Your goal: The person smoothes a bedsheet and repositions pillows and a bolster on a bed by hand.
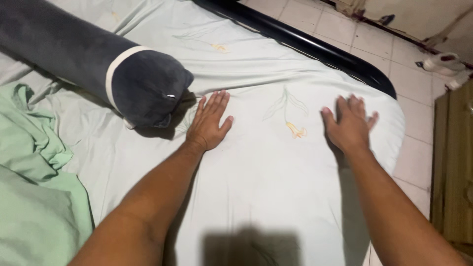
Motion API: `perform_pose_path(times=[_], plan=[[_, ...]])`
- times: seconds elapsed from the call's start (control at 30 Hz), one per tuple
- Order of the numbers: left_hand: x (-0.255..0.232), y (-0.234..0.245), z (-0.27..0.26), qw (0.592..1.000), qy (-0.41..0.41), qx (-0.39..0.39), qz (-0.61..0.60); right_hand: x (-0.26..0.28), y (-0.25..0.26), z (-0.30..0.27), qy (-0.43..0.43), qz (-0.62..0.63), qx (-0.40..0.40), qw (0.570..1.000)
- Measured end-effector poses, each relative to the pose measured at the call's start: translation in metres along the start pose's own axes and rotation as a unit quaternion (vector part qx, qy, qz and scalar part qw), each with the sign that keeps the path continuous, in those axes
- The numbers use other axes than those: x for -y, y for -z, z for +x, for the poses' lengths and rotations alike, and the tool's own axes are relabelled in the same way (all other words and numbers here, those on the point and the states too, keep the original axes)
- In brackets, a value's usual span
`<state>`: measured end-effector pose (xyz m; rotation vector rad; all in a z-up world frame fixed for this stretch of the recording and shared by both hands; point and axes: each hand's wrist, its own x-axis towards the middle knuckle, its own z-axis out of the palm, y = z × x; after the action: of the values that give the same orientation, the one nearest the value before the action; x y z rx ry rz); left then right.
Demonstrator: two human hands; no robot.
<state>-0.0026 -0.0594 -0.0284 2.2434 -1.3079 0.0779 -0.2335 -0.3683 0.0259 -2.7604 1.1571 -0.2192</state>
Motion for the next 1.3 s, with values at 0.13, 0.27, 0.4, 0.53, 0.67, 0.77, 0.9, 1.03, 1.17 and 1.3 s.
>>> perform_pose_path(times=[0.13, 0.27, 0.4, 0.53, 0.67, 0.77, 0.9, 1.03, 1.17, 1.3], plan=[[-0.008, 0.017, 0.022, 0.996, 0.071, 0.051, -0.006, -0.037, -0.011, -0.011, -0.028, 0.0, 0.04, 0.999], [0.009, 0.011, 0.071, 0.996, 0.077, -0.037, -0.011, -0.048, -0.018, -0.002, -0.022, 0.003, 0.066, 0.998], [0.032, -0.014, 0.137, 0.979, 0.167, 0.119, 0.014, -0.049, -0.018, 0.0, -0.027, 0.008, 0.074, 0.997], [0.044, -0.029, 0.162, 0.98, 0.158, 0.094, 0.074, -0.047, -0.021, -0.001, -0.028, 0.014, 0.074, 0.997], [0.046, -0.025, 0.171, 0.979, 0.165, 0.092, 0.082, -0.042, -0.016, -0.002, -0.031, 0.004, 0.083, 0.996], [0.042, -0.02, 0.174, 0.977, 0.179, 0.101, 0.065, -0.038, -0.01, 0.004, -0.043, 0.007, 0.095, 0.995], [0.03, -0.004, 0.174, 0.972, 0.19, 0.125, 0.056, -0.034, -0.01, 0.009, -0.059, 0.012, 0.129, 0.99], [-0.001, 0.007, 0.097, 0.995, 0.048, -0.081, -0.042, -0.034, -0.007, 0.01, -0.065, 0.011, 0.129, 0.989], [-0.026, 0.005, 0.02, 0.999, 0.048, -0.001, 0.011, -0.035, -0.01, 0.008, -0.061, 0.01, 0.121, 0.991], [-0.018, -0.01, 0.007, 0.997, -0.017, -0.063, 0.035, -0.039, -0.008, 0.01, -0.046, 0.048, 0.103, 0.992]])
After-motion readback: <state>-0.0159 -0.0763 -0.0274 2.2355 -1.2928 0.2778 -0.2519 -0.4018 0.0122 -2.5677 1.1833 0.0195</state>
